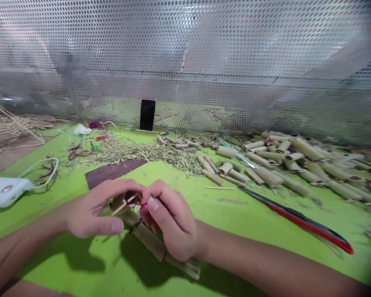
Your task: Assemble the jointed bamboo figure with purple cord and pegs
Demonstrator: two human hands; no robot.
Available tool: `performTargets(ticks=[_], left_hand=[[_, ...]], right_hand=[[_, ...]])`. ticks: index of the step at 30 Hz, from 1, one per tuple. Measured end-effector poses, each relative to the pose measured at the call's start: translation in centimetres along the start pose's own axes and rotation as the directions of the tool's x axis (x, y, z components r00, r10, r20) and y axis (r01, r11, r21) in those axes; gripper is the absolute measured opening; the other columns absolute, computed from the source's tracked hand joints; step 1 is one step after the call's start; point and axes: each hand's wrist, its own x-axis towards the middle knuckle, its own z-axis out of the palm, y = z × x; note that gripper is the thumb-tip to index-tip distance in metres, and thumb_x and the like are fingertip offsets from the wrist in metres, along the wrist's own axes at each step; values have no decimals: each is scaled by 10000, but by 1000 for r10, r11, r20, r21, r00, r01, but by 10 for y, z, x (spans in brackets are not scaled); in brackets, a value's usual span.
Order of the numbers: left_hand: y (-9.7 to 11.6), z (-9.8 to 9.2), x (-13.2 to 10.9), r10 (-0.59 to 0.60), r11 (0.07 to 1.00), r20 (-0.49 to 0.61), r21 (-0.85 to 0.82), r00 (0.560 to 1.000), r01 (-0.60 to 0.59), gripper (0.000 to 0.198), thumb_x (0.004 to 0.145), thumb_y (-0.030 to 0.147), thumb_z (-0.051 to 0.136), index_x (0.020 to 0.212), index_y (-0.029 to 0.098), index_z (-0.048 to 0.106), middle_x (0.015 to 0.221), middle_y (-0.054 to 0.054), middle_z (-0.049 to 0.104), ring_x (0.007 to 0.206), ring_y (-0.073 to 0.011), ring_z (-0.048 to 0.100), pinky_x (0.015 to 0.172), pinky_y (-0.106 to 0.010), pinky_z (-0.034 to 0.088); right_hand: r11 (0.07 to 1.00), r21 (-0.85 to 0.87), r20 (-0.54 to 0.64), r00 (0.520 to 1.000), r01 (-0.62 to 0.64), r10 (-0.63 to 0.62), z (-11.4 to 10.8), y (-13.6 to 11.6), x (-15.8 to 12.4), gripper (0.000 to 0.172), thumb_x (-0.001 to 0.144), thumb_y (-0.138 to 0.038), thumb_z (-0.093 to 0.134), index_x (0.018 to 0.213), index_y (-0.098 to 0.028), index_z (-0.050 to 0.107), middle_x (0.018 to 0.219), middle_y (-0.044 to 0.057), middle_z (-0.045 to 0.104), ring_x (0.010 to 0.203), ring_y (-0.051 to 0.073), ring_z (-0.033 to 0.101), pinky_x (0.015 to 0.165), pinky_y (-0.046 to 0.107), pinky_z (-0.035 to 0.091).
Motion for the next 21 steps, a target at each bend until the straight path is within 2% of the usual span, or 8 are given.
performTargets(ticks=[3,7,11,16,21], left_hand=[[-4,1,-5,24,997,-27,74,999,-22,814,819,555,768,1518,296,441,1429,-92,612,1201,-317,650,1034,-413,543],[-4,-5,-5,28,984,-2,176,1000,-28,686,802,453,790,1424,294,549,1365,-72,654,1181,-302,658,1048,-404,532],[-5,-16,-4,-36,972,-16,230,999,39,654,790,546,783,1361,273,617,1300,-69,692,1149,-301,662,1023,-399,538],[-10,-24,-5,-66,976,51,209,997,54,674,790,550,797,1394,316,609,1335,-50,679,1170,-290,653,1041,-394,522],[-16,-26,-5,-129,983,57,136,990,120,694,785,556,809,1415,349,608,1389,-42,660,1234,-299,627,1082,-412,489]], right_hand=[[998,23,-8,999,-51,52,-1,0,0,197,1110,-304,365,977,-217,482,666,-46,518,536,96,454,502,226,365],[996,32,-24,996,-85,85,-1,0,0,219,1112,-344,367,977,-218,483,666,-43,529,537,98,459,491,224,367],[997,20,-15,997,-76,77,-3,0,0,228,1113,-349,357,978,-217,485,676,-37,533,549,102,468,484,224,369],[996,33,-31,996,-85,86,-1,-1,0,237,1113,-359,360,972,-217,487,670,-42,521,532,99,449,463,221,355],[990,69,-60,990,-120,124,-1,-3,0,251,1110,-399,368,976,-219,480,672,-49,512,514,94,437,451,218,351]])
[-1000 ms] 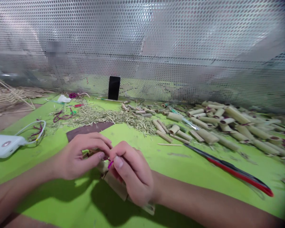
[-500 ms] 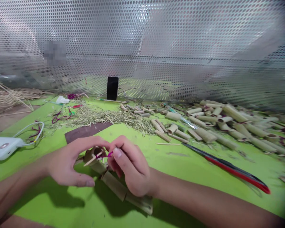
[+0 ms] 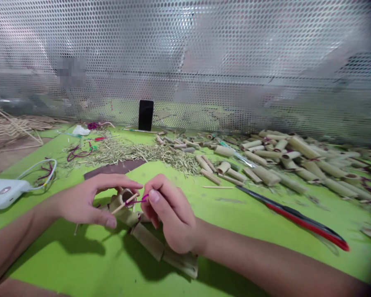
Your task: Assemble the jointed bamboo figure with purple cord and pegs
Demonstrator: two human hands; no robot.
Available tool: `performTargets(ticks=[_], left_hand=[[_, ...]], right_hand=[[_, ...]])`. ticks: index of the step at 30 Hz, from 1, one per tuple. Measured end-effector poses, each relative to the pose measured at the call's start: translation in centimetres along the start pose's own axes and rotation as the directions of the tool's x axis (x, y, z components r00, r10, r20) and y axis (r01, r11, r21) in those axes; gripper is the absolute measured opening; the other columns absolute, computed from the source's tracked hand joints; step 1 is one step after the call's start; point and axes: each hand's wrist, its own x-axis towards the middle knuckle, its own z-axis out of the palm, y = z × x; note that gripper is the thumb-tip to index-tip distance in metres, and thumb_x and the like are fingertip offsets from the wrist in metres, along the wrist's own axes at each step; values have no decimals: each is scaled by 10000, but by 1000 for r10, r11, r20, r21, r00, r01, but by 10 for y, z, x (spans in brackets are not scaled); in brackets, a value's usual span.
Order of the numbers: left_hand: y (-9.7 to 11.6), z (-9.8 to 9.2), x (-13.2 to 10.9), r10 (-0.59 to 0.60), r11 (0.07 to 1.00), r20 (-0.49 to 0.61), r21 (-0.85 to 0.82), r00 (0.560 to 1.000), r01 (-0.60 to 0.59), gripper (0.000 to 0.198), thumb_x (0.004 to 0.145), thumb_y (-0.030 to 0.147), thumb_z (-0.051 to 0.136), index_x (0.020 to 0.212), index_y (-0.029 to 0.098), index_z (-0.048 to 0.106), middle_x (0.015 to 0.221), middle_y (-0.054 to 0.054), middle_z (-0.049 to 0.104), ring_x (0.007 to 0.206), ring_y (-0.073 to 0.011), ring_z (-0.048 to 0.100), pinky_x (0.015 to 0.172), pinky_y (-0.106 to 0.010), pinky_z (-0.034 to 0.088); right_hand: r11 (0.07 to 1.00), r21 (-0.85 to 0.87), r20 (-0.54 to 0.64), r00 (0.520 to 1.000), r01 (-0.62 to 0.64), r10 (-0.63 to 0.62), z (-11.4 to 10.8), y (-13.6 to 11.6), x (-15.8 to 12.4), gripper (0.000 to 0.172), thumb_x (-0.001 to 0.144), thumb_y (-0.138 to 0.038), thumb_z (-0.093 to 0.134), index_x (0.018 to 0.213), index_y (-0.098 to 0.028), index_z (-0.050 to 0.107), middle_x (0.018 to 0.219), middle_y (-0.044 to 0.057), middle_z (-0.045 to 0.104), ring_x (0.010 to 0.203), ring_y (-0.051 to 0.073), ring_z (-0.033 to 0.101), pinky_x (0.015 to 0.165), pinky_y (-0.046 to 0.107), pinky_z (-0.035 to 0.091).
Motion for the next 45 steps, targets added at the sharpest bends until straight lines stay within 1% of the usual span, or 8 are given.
performTargets(ticks=[5,10,16,26,31,37,42,45], left_hand=[[-1,1,5,-35,999,-20,-12,999,34,701,718,635,836,1324,313,693,1304,-58,706,1210,-310,629,1119,-452,441],[3,8,10,-45,998,-75,-39,996,43,716,722,718,778,1250,241,699,1158,-71,732,1033,-280,669,936,-395,529],[7,12,12,-52,999,-79,-10,995,52,591,850,728,595,1090,193,669,948,-45,701,832,-211,623,741,-308,505],[15,19,13,-212,971,-103,89,972,222,412,825,483,700,1118,216,588,987,-26,703,830,-200,636,700,-285,488],[17,17,13,-211,967,-105,123,972,224,411,823,507,692,1093,212,596,928,-16,681,798,-196,617,693,-291,480],[21,19,10,-170,974,-100,134,980,182,397,860,478,613,1144,201,608,1034,-48,698,903,-235,644,776,-331,522],[22,24,7,-85,990,-161,96,983,101,459,904,396,586,1335,240,581,1280,-66,683,1128,-278,640,934,-363,545],[23,26,10,-37,999,-169,27,985,43,406,966,439,536,1305,236,630,1272,-69,699,1134,-275,647,974,-371,542]], right_hand=[[997,70,-21,999,-34,36,0,1,1,262,1108,-416,375,973,-218,481,689,-51,505,516,86,438,458,213,356],[999,22,-23,999,-32,33,0,2,1,258,1105,-409,369,960,-222,475,686,-41,513,528,99,444,454,220,352],[993,-112,56,998,28,-22,-2,1,0,236,1104,-370,340,968,-227,471,671,-26,535,527,114,451,461,239,347],[980,-160,121,988,118,-99,1,-4,-5,139,1082,-265,354,1004,-227,463,646,-54,499,483,93,423,478,226,339],[999,6,-6,999,-52,52,3,-2,-4,217,1104,-346,364,967,-223,480,674,-48,506,478,83,393,430,205,306],[924,267,-82,949,-273,304,-2,0,9,269,1069,-462,447,929,-234,471,622,-77,480,460,84,378,385,172,304],[903,270,-94,924,-334,370,-6,-3,16,227,1061,-402,456,915,-228,458,626,-76,524,465,73,400,419,170,327],[902,233,-40,923,-363,382,-6,-4,17,229,1063,-404,445,923,-223,461,683,-52,592,457,64,412,411,173,311]])
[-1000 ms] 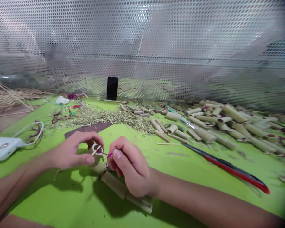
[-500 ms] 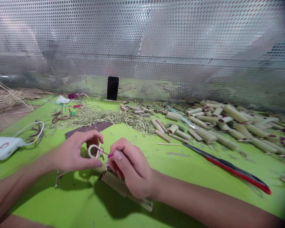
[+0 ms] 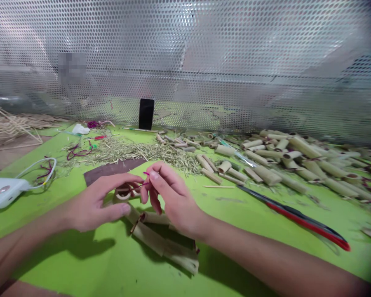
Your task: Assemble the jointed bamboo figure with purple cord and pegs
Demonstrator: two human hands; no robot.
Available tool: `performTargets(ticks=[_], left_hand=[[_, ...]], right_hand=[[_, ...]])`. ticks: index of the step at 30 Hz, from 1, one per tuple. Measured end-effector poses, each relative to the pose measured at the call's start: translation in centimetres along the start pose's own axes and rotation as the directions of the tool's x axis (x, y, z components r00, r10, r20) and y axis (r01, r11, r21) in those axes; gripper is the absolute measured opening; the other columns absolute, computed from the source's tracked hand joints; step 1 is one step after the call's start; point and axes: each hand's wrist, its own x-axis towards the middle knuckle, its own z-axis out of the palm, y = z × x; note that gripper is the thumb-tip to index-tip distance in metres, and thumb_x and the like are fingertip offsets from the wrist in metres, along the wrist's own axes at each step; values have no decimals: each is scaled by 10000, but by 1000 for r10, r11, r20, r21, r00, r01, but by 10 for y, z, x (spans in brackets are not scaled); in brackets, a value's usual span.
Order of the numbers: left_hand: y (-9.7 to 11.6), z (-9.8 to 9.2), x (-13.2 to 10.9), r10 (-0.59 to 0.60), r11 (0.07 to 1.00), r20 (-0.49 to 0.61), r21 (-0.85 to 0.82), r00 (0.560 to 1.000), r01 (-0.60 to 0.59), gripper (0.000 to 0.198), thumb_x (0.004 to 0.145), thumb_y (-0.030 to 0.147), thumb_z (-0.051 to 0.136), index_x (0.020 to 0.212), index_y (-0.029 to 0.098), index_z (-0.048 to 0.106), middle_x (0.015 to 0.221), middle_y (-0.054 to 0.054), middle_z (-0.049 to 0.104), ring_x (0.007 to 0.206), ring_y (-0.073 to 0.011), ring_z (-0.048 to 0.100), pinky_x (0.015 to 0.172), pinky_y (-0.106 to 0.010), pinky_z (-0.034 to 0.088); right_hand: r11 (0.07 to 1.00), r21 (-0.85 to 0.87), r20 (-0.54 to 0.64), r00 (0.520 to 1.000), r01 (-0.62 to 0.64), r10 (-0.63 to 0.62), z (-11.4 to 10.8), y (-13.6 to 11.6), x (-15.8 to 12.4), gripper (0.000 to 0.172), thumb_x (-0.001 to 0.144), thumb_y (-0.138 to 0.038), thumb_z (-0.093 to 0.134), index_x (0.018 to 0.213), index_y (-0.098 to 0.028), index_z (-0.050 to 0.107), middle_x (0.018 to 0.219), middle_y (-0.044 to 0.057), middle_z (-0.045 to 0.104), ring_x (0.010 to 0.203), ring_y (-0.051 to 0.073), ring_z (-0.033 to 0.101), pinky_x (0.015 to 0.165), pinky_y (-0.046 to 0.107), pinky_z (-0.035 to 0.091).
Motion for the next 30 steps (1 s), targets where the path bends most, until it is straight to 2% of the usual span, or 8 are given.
performTargets(ticks=[4,7,11,13,17,19,23,30], left_hand=[[-1,-1,4,24,999,10,-23,1000,-24,434,1058,457,368,1068,224,735,1087,-62,746,998,-241,681,887,-344,554],[-3,-1,6,7,1000,-17,17,1000,-7,393,1047,441,422,1045,213,742,1016,-54,763,914,-219,690,835,-331,558],[-3,1,6,-39,989,-168,136,985,62,293,985,419,539,954,210,742,905,-39,781,810,-199,702,756,-315,570],[-3,1,6,-16,983,-198,174,980,51,248,958,404,590,925,215,748,888,-35,786,795,-192,709,751,-311,573],[-2,-1,6,109,968,-149,240,983,-71,175,931,340,637,898,226,766,895,-31,794,811,-184,719,786,-310,577],[-1,-2,6,126,959,-153,272,980,-81,153,921,310,643,877,227,763,891,-27,791,815,-182,718,796,-312,575],[-1,-4,7,92,960,-157,275,983,-46,176,926,337,635,863,227,757,909,-33,789,834,-194,717,825,-336,577],[-3,-3,7,-2,985,-118,170,993,22,204,933,385,642,922,220,761,970,-62,787,899,-225,716,840,-380,587]], right_hand=[[1000,9,12,1000,6,-6,1,-1,1,233,1057,-427,456,936,-228,457,707,-50,611,442,59,401,407,176,310],[1000,1,0,1000,14,-14,1,-2,1,241,1052,-440,470,938,-228,462,705,-56,598,446,61,411,408,180,309],[1000,10,7,1000,19,-19,1,-2,1,253,1051,-452,479,942,-224,472,698,-60,579,442,58,406,403,181,302],[999,28,20,1000,19,-19,1,-1,1,256,1050,-457,482,946,-224,472,695,-62,574,436,56,396,397,178,290],[1000,27,25,1000,14,-15,2,-1,2,257,1048,-458,491,943,-225,464,694,-63,582,435,56,397,396,178,292],[1000,14,24,1000,16,-16,2,-1,2,253,1049,-451,491,941,-224,467,692,-61,588,442,58,404,407,182,301],[999,28,7,1000,17,-17,4,-4,5,245,1039,-430,505,921,-215,486,647,-73,556,475,68,422,453,198,328],[996,52,4,998,67,-67,5,-12,9,217,1021,-380,538,894,-207,503,644,-71,556,526,78,446,519,233,371]])
